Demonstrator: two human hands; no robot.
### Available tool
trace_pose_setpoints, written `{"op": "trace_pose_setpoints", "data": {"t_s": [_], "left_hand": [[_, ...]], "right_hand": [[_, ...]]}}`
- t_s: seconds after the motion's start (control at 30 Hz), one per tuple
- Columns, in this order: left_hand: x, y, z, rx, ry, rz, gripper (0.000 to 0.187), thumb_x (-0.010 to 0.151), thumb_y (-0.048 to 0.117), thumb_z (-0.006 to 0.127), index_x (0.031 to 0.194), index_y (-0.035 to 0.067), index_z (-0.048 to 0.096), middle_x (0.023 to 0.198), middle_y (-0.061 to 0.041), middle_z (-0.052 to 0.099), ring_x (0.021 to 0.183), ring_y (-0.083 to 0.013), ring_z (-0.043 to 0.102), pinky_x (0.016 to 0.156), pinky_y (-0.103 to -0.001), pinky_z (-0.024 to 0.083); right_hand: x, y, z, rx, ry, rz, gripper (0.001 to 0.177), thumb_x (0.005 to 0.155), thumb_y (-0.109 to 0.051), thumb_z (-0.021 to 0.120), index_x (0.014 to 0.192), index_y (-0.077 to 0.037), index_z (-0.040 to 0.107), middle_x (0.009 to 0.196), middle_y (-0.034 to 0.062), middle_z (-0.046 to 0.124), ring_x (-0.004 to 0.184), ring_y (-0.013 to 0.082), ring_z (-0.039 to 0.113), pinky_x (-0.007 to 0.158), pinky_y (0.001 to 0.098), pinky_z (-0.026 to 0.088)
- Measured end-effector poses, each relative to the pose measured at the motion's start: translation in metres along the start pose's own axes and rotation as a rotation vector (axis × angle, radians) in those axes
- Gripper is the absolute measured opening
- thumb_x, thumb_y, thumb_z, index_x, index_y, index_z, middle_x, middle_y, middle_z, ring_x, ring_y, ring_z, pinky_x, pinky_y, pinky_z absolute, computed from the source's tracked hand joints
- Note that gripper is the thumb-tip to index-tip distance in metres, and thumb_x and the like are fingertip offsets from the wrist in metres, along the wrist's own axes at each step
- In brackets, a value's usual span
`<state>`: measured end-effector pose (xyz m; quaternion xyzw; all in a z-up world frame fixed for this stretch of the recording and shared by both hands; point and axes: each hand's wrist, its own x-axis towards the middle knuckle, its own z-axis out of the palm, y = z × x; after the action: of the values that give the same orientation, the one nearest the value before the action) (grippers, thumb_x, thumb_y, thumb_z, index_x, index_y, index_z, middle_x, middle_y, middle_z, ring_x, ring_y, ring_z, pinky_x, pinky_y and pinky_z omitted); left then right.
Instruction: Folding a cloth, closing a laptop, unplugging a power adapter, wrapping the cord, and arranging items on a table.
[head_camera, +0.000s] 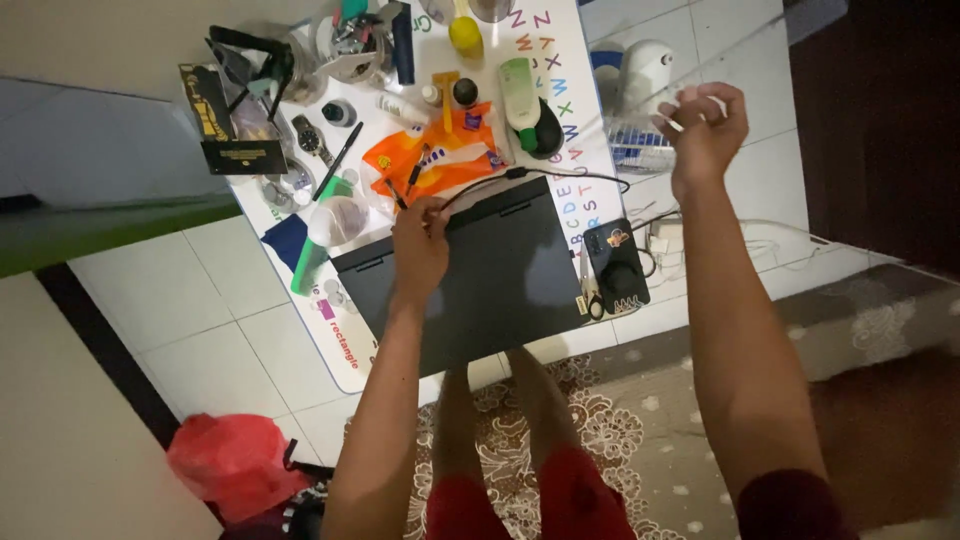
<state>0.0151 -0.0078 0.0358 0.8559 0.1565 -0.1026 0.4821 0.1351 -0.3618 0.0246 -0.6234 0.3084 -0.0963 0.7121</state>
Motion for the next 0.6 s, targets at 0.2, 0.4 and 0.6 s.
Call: {"op": "trace_pose_setpoints", "data": {"t_s": [0.2,0.4,0.6], "left_hand": [[-0.013,0.040,-0.023,-0.071,-0.143,0.215,0.015,0.104,0.017,0.059,0.115,0.016,0.069,0.104,-0.010,0.065,0.098,-0.0238,0.065,0.088,-0.036,0.050],[-0.035,0.089,-0.043,-0.292,-0.040,0.325,0.012,0.106,0.012,0.056,0.112,0.005,0.064,0.098,-0.016,0.063,0.095,-0.0314,0.070,0.077,-0.042,0.059],[-0.041,0.094,-0.034,-0.443,-0.056,0.274,0.015,0.107,0.017,0.057,0.112,0.005,0.064,0.100,-0.014,0.067,0.097,-0.0247,0.068,0.082,-0.037,0.058]], "right_hand": [[-0.014,0.013,0.023,-0.321,-0.094,0.096,0.023,0.090,0.001,0.051,0.090,-0.019,0.062,0.098,0.0088,0.068,0.090,0.0246,0.076,0.066,0.0323,0.072],[-0.022,0.083,0.015,-0.663,-0.454,-0.060,0.012,0.101,-0.022,0.062,0.095,-0.015,0.069,0.085,0.0097,0.070,0.077,0.0251,0.070,0.067,0.0365,0.055],[-0.040,0.086,0.002,-0.816,-0.556,-0.075,0.046,0.114,-0.043,0.045,0.120,-0.008,0.073,0.115,0.0169,0.071,0.111,0.0424,0.066,0.096,0.0600,0.049]]}}
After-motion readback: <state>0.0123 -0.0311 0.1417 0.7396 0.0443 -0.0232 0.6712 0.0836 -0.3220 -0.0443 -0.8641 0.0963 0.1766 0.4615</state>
